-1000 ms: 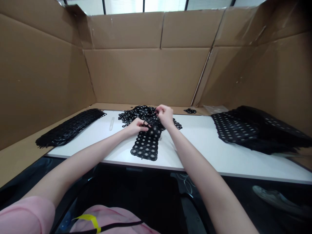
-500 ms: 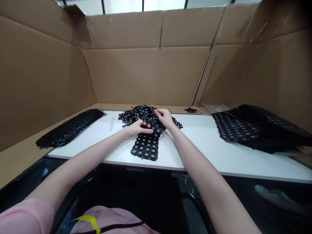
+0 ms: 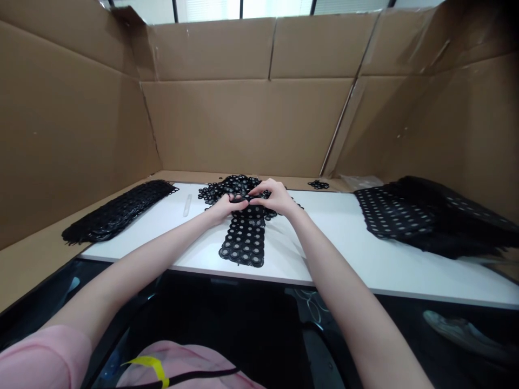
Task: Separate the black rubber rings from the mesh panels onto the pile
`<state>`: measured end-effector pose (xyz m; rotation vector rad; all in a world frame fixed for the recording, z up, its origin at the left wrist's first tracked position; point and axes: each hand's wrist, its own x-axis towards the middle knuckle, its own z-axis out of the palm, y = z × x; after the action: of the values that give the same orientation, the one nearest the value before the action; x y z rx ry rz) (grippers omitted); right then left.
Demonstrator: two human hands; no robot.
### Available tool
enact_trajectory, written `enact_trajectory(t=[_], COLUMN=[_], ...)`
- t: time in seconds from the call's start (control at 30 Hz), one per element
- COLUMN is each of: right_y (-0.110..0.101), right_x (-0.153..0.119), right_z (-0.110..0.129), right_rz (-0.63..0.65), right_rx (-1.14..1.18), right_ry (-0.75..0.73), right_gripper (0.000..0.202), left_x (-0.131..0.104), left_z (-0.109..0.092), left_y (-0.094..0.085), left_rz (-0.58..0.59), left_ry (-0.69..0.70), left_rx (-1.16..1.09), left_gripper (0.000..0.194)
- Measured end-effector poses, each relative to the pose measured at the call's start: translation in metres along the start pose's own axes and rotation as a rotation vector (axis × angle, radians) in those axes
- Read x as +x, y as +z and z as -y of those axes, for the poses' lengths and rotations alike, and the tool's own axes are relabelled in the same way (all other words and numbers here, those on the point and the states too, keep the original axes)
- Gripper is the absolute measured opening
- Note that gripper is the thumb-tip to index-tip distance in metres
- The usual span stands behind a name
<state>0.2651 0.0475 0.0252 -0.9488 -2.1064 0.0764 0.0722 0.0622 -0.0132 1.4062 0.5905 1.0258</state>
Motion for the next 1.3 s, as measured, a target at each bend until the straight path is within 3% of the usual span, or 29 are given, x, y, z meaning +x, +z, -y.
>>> enact_trajectory(t=[0.23,0.47,0.73,1.17,1.3], right_y=[-0.005,-0.003,0.006,0.015,0.016], right_x=[-0.001,0.0,0.002,0.003,0.007], right_z=[0.008,0.013,0.009,0.009,0.004], right_rz=[0.032,0.068,0.085,-0.013,-0.129], right_rx=[0.03,0.072,-0.02,-0.097,-0.116], right_ry=[0.006,0.021,0.053,0.068,0.103], right_gripper=[0.017,0.017,0.015,0.024,0.025], left_x=[-0.001,-0.007,-0.002,-0.004,-0.006], left_z=[-0.002,-0.01,-0.006,-0.009,-0.006], left_y=[0.005,0.009,0.005,0.012,0.011], left_rz=[-0.011,0.122,0.081,0.049,-0.034], left_ry=[0.072,0.11,0.093,0.059,0.052], left_rx=[0.109,0.228,0.214,0.156,0.152], left_gripper=[0.039,0.028,0.033,0.034,0.038])
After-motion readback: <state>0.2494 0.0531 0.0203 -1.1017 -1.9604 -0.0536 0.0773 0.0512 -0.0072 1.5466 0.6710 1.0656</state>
